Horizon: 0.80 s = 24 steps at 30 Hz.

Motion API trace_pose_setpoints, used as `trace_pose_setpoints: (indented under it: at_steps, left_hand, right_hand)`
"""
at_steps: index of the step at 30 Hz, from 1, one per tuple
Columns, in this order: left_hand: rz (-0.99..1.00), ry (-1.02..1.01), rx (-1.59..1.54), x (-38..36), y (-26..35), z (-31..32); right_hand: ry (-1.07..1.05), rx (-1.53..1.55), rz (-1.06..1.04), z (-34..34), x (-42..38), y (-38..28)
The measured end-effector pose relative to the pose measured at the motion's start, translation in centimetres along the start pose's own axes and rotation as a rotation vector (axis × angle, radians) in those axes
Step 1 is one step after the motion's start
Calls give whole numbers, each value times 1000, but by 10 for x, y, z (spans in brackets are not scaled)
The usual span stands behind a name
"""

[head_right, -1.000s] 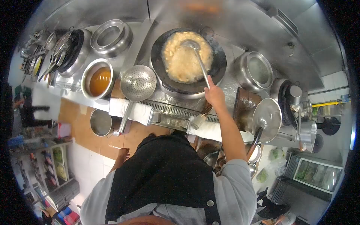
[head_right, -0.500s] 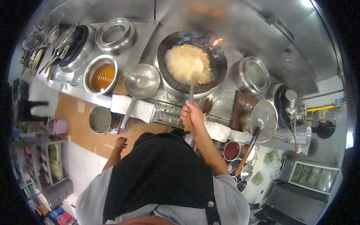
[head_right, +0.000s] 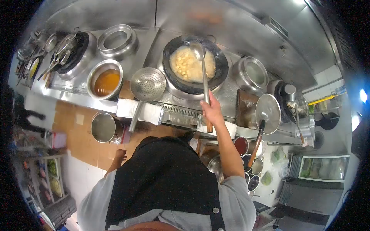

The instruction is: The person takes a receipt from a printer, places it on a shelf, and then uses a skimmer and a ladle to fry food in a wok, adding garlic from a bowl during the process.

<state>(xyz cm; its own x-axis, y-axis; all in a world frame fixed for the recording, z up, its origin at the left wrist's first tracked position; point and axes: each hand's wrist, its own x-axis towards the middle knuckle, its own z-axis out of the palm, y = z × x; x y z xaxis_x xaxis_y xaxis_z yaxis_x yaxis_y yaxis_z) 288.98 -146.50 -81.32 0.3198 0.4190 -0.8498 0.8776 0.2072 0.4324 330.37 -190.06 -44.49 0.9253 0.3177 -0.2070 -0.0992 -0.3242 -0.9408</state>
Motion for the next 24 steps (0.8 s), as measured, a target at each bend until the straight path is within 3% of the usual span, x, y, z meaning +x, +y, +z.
trace_pose_setpoints:
  at_steps: [3, 5, 7, 11, 12, 16, 21, 24]
  left_hand:
    - [-29, -8, 13, -1, -13, -8]
    - [-64, 19, -10, -12, -11, -4]
    - [-73, -34, 19, 7, -23, 0]
    - [60, -131, 166, 28, -37, 6]
    - [-14, -85, 22, 19, -26, 9]
    - [63, -56, -123, 5, 7, 23]
    - [106, -44, -257, -35, 46, 36]
    - [59, 40, -287, -54, 37, 51]
  right_hand:
    - [264, -765, -303, -31, -32, 37]
    - [164, -1001, -129, -62, -75, 7]
    - [107, -1086, -209, -95, -108, 6]
    - [11, -1226, -50, -108, -139, -36]
    - [-8, -1237, -10, -107, -129, -37]
    - [-58, -1227, 90, -91, -61, -13]
    - [-51, -1154, -15, -83, 8, 9]
    - [-46, -1125, -28, -88, 37, 11]
